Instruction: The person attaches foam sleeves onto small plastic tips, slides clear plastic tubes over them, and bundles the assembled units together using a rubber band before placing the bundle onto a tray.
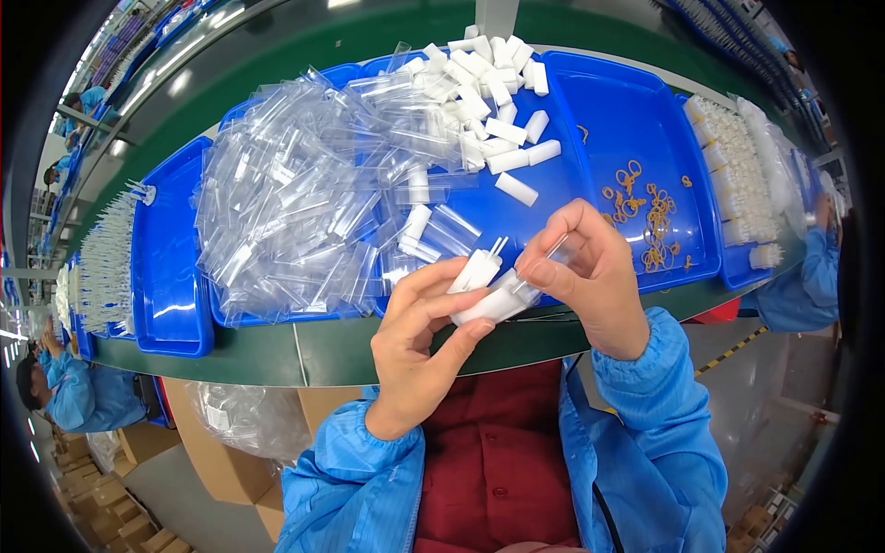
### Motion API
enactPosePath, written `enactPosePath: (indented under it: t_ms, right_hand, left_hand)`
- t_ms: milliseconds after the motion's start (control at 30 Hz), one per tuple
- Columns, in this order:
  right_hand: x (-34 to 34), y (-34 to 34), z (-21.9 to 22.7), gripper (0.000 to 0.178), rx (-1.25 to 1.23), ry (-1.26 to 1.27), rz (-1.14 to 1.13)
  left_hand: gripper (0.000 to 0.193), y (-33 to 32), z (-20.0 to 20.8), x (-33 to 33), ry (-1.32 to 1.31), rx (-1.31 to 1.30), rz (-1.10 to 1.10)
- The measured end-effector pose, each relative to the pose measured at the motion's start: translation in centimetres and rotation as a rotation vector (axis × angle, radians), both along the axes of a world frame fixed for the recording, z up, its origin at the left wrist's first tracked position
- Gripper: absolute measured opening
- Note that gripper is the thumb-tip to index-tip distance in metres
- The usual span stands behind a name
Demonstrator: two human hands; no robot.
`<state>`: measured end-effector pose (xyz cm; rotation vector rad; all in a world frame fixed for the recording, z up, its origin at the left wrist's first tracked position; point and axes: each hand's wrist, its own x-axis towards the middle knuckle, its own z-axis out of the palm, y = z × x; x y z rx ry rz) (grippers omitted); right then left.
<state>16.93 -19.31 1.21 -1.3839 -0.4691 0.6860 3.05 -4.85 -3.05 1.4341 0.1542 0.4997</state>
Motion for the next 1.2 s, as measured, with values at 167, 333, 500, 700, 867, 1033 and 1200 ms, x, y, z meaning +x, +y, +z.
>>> enactPosePath:
  t_ms: [167, 333, 500, 700, 867, 1033, 1200]
  right_hand:
    - [-0.8, 0.3, -1.8, 0.036, 0.084, -0.335, -0.156]
    - [-1.2, 0.3, -1.9, 0.039, 0.115, -0.252, -0.203]
    - [-1.7, 0.2, -2.2, 0.039, 0.109, -0.264, -0.197]
    - [-1.7, -0.6, -3.5, 0.038, 0.146, -0.464, -0.240]
    - [-0.4, -1.1, -2.9, 0.037, 0.073, -0.209, -0.178]
    - [-0.9, -0.9, -3.2, 0.035, 0.074, -0.342, -0.136]
    - [0.1, -1.5, -3.0, 0.027, -0.011, -0.403, -0.026]
  left_hand:
    - [0.028, -0.5, 0.3, 0.2, -0.006, -0.022, 0.029]
    - [0.025, -0.8, 0.4, 0.3, -0.006, -0.012, 0.025]
    - [0.020, -0.9, 0.9, 0.7, 0.033, 0.067, 0.058]
    - [0.019, -1.4, 1.4, 1.8, 0.029, 0.344, 0.092]
    - [0.027, -1.3, 1.1, 1.6, 0.055, 0.357, 0.102]
    - [0.031, -1.5, 0.9, 1.4, 0.015, 0.506, 0.149]
    - [0.033, -1.1, 0.6, 1.4, 0.011, 0.494, 0.149]
